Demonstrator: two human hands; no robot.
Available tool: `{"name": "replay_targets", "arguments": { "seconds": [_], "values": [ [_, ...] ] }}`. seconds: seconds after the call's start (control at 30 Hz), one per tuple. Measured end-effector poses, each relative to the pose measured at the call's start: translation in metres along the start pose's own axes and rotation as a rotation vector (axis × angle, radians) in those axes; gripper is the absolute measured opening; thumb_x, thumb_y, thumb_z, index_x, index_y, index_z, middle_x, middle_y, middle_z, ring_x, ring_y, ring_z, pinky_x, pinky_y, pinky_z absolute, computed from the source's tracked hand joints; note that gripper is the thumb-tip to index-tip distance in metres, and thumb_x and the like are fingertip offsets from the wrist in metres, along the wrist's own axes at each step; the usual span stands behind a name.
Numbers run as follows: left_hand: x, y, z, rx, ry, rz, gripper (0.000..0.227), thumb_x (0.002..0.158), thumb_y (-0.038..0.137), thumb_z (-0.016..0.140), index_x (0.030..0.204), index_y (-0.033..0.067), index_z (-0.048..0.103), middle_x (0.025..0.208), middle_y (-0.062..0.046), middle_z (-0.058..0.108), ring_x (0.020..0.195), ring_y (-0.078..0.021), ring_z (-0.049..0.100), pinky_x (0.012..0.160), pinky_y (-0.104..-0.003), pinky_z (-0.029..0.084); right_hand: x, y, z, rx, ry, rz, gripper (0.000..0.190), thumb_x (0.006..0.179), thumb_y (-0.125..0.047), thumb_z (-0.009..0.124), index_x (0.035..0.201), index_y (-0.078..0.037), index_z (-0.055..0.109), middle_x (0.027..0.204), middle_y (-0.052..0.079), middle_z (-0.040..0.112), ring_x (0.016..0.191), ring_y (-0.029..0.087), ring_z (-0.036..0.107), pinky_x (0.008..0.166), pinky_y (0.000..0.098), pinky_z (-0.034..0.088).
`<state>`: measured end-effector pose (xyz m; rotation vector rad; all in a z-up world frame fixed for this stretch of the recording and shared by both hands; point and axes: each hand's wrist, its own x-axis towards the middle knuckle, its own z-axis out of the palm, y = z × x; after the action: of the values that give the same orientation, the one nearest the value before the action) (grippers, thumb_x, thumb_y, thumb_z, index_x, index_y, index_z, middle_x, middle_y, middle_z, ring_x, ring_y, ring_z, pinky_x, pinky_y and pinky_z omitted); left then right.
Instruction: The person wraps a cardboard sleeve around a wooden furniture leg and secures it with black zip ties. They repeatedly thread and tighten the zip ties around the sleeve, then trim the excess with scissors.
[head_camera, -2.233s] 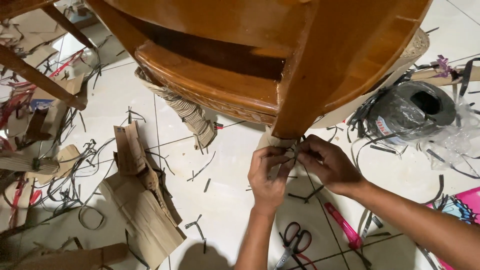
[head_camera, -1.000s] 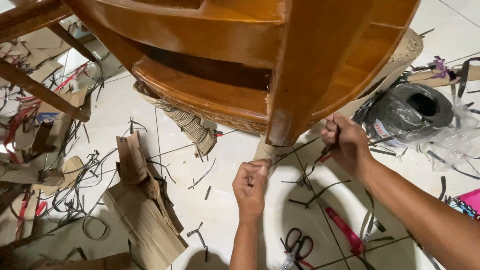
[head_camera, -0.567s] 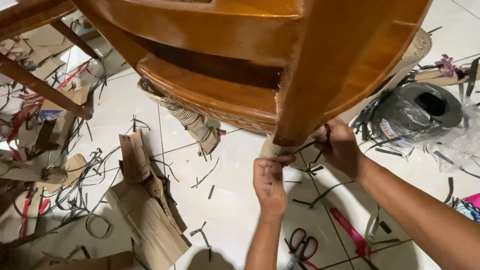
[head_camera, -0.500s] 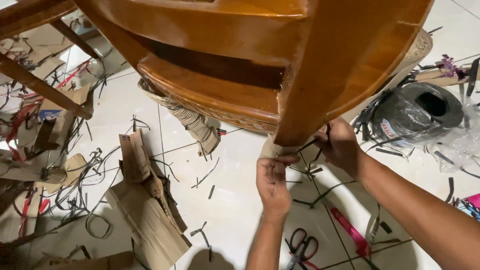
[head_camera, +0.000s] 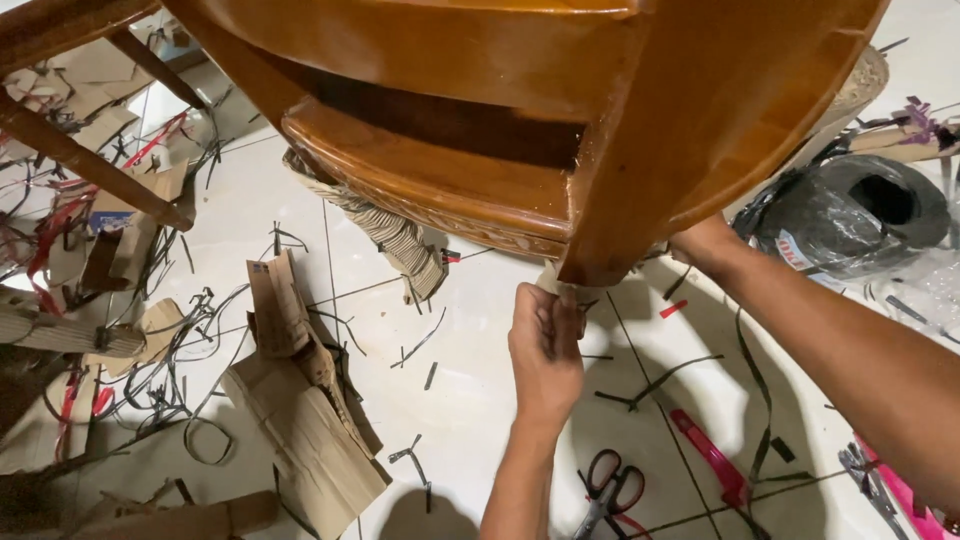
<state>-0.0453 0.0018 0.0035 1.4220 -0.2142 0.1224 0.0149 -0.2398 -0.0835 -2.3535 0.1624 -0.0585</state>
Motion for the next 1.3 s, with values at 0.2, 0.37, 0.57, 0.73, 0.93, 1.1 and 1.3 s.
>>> {"name": "replay_targets", "arguments": {
  "seconds": [0.2, 0.37, 0.57, 0.73, 0.93, 1.1, 1.3],
  "values": [
    [-0.003, 0.003, -0.006, -0.001, 0.008, -0.142, 0.024, 0.109, 0.022, 0.048, 0.088, 0.0090, 0.049, 0.064, 0.000, 0.054, 0.067, -0.0121, 0.046, 0.067, -0.028, 0.042, 0.023, -0.009, -0.022, -0.258, 0.008, -0.137, 0.020, 0.092, -0.039, 0.062, 0.080, -0.025, 0.070, 0.074, -0.002, 0.063, 0.078, 0.018, 0.065, 0.072, 0.0331, 0.054],
    [0.002, -0.011, -0.015, -0.129, -0.012, -0.135, 0.023, 0.108, 0.023, 0.048, 0.091, 0.0074, 0.049, 0.066, -0.005, 0.059, 0.066, -0.0143, 0.051, 0.066, -0.028, 0.045, 0.006, 0.008, -0.023, -0.461, -0.029, -0.186, 0.022, 0.089, -0.048, 0.066, 0.081, -0.030, 0.075, 0.078, -0.004, 0.070, 0.086, 0.017, 0.071, 0.081, 0.0342, 0.058],
    [0.010, -0.030, -0.015, -0.163, -0.045, -0.071, 0.024, 0.110, 0.020, 0.045, 0.090, 0.0065, 0.048, 0.065, -0.004, 0.055, 0.067, -0.0161, 0.052, 0.071, -0.030, 0.047, -0.049, -0.060, -0.051, -0.331, 0.104, -0.549, 0.032, 0.092, -0.034, 0.065, 0.062, -0.026, 0.057, 0.050, -0.008, 0.052, 0.051, 0.018, 0.060, 0.052, 0.0306, 0.049],
    [0.022, -0.026, -0.022, -0.064, -0.080, -0.070, 0.024, 0.109, 0.020, 0.049, 0.089, 0.0065, 0.051, 0.063, -0.002, 0.053, 0.063, -0.0131, 0.049, 0.063, -0.027, 0.044, -0.054, -0.071, -0.065, -0.356, 0.192, -0.744, 0.040, 0.094, -0.034, 0.067, 0.059, -0.021, 0.054, 0.050, 0.000, 0.047, 0.046, 0.024, 0.057, 0.044, 0.0333, 0.043],
    [0.009, -0.037, -0.021, -0.100, 0.005, -0.106, 0.024, 0.109, 0.021, 0.051, 0.090, 0.0059, 0.053, 0.064, -0.005, 0.058, 0.062, -0.0145, 0.055, 0.062, -0.027, 0.045, -0.071, -0.063, -0.049, -0.224, 0.127, -0.547, 0.041, 0.095, -0.026, 0.065, 0.057, -0.016, 0.053, 0.047, 0.006, 0.048, 0.046, 0.031, 0.054, 0.045, 0.0388, 0.042],
    [-0.029, -0.052, 0.011, -0.321, 0.559, -0.345, 0.018, 0.101, 0.024, 0.064, 0.102, 0.0092, 0.054, 0.088, -0.009, 0.067, 0.074, -0.0153, 0.057, 0.071, -0.028, 0.056, -0.135, -0.046, -0.005, 0.846, -0.154, 0.501, 0.035, 0.100, -0.021, 0.061, 0.094, 0.009, 0.078, 0.071, 0.021, 0.060, 0.063, 0.033, 0.050, 0.051, 0.0435, 0.035],
    [-0.043, 0.005, 0.047, -0.433, 0.376, -0.630, 0.036, 0.102, 0.038, 0.051, 0.108, 0.0062, 0.065, 0.094, -0.010, 0.071, 0.071, -0.0187, 0.061, 0.054, -0.031, 0.047, -0.162, -0.065, 0.016, 1.169, -0.105, 0.650, 0.047, 0.101, -0.023, 0.050, 0.134, 0.008, 0.067, 0.115, 0.023, 0.074, 0.089, 0.025, 0.060, 0.059, 0.0331, 0.034]
  ]
}}
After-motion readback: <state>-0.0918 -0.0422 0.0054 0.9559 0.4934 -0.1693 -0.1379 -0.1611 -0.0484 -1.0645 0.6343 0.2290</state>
